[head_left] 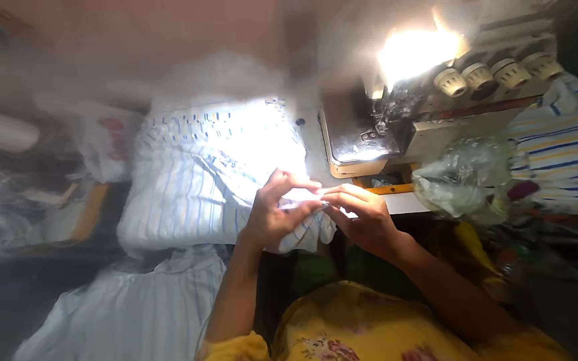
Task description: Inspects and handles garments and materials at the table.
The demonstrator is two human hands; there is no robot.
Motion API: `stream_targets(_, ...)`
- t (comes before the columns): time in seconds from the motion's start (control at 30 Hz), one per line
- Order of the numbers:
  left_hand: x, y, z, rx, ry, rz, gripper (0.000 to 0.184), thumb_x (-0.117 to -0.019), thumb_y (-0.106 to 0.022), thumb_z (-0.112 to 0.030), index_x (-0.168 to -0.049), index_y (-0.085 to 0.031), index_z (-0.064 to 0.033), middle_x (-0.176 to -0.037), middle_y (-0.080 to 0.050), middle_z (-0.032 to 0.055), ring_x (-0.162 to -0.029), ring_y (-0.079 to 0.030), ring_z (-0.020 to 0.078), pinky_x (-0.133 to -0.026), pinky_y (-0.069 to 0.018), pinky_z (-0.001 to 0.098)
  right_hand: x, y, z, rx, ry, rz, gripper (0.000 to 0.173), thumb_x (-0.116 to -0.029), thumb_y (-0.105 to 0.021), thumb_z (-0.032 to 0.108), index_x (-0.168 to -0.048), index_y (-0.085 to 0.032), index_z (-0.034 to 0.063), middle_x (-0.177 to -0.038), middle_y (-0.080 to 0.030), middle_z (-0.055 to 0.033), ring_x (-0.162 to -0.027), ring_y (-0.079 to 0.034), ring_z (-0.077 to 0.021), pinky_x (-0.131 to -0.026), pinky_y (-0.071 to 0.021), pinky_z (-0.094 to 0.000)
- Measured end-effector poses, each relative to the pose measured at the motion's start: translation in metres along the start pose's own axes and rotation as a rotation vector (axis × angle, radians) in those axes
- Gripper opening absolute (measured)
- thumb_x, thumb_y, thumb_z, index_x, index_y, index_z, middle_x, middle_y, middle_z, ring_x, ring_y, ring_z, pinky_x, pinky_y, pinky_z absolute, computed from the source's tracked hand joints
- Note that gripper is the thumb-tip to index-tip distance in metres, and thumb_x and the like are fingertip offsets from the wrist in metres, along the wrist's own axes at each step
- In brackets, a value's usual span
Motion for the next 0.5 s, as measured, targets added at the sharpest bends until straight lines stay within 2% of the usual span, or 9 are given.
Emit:
stream_targets(0.07,-0.024,0.001,0.009,0.138,0.097,0.226,0.019,-0.0939,-0.060,-0.009,-0.107,-0.070,0.0009,-0.107,-0.072,0.0011,-0.101,-0.065,-0.0012,-0.091,-0.0534,0.0173,-0.010,0.008,0.002,-0.012,0.098,-0.029,0.016,-0.0974,-0.059,0.007,-0.092,-0.072,0.0009,-0.088,-0.071,-0.0099,-0.084,-0.063,-0.0114,-0.076,-0.0495,-0.0180)
stream_targets(0.1,-0.035,0.001,0.009,0.174,0.231,0.392,0.018,-0.0966,-0.056,-0.006,-0.107,-0.069,0.0018,-0.102,-0.070,-0.0020,-0.094,-0.063,-0.0057,-0.085,-0.0521,0.0126,-0.014,0.012,0.003,-0.009,0.131,-0.041,0.015,-0.0983,-0.058,0.006,-0.092,-0.071,0.0009,-0.088,-0.070,-0.0095,-0.085,-0.063,-0.0123,-0.078,-0.0499,-0.0187)
stream_targets(0.13,-0.044,0.002,0.007,0.130,0.399,0.568,0.017,-0.1014,-0.053,-0.007,-0.102,-0.068,0.0006,-0.089,-0.064,-0.0064,-0.079,-0.055,-0.0100,-0.072,-0.0463,0.0083,-0.016,0.016,0.004,-0.003,0.145,-0.055,0.015,-0.0988,-0.058,0.006,-0.092,-0.070,0.0009,-0.087,-0.069,-0.0092,-0.086,-0.063,-0.0129,-0.079,-0.0496,-0.0192)
stream_targets(0.17,-0.054,0.003,0.005,0.018,0.555,0.744,0.022,-0.1050,-0.050,-0.010,-0.099,-0.067,0.0022,-0.079,-0.058,-0.0034,-0.071,-0.049,-0.0056,-0.066,-0.0424,0.0126,-0.017,0.020,0.003,0.008,0.140,-0.075,0.015,-0.0993,-0.058,0.006,-0.093,-0.070,0.0009,-0.087,-0.069,-0.0091,-0.086,-0.063,-0.0125,-0.080,-0.0499,-0.0188)
stream_targets(0.2,-0.061,0.004,0.005,-0.082,0.649,0.878,0.027,-0.1073,-0.047,-0.013,-0.098,-0.066,0.0038,-0.078,-0.056,0.0014,-0.070,-0.049,-0.0004,-0.067,-0.0428,0.0174,-0.016,0.023,0.002,0.022,0.115,-0.097,0.016,-0.0994,-0.057,0.007,-0.094,-0.071,0.0008,-0.087,-0.069,-0.0090,-0.087,-0.063,-0.0113,-0.081,-0.0495,-0.0174)
stream_targets(0.23,-0.066,0.005,0.009,-0.142,0.662,0.923,0.027,-0.1072,-0.047,-0.014,-0.096,-0.065,0.0034,-0.076,-0.055,0.0013,-0.069,-0.048,-0.0009,-0.066,-0.0424,0.0166,-0.014,0.025,0.001,0.036,0.069,-0.123,0.016,-0.0985,-0.058,0.008,-0.094,-0.071,0.0002,-0.087,-0.069,-0.0090,-0.087,-0.063,-0.0096,-0.082,-0.0496,-0.0158)
stream_targets(0.3,-0.075,0.013,0.019,-0.151,0.655,0.861,0.021,-0.1044,-0.052,-0.007,-0.104,-0.067,0.0060,-0.085,-0.062,0.0043,-0.077,-0.052,-0.0001,-0.074,-0.0442,0.0180,-0.007,0.027,-0.004,0.011,-0.040,-0.174,0.016,-0.0963,-0.062,0.010,-0.093,-0.072,-0.0023,-0.085,-0.070,-0.0095,-0.084,-0.064,-0.0055,-0.080,-0.0505,-0.0135)
stream_targets(0.4,-0.097,0.024,0.020,-0.101,0.352,0.619,0.004,-0.0881,-0.062,0.008,-0.087,-0.065,0.0049,-0.080,-0.059,0.0012,-0.074,-0.051,-0.0030,-0.069,-0.0423,0.0135,0.000,0.026,-0.016,-0.170,-0.179,-0.229,0.013,-0.0892,-0.064,0.006,-0.088,-0.070,-0.0057,-0.082,-0.069,-0.0066,-0.080,-0.063,0.0004,-0.077,-0.0515,-0.0133)
stream_targets(0.5,-0.118,0.031,0.028,0.016,0.089,0.505,0.006,-0.0810,-0.070,0.002,-0.086,-0.067,0.0002,-0.091,-0.065,-0.0023,-0.087,-0.059,-0.0061,-0.079,-0.0483,0.0100,0.001,0.027,-0.016,-0.311,-0.363,-0.268,0.007,-0.0864,-0.065,0.004,-0.087,-0.069,-0.0026,-0.083,-0.069,0.0028,-0.079,-0.063,0.0066,-0.076,-0.0533,-0.0116)
Point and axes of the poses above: each hand's wrist, its own x-axis away from the middle knuckle, its own y-axis out of the back of the hand, z = x × y, the point moved 2 cm from there along -x, towards the middle knuckle
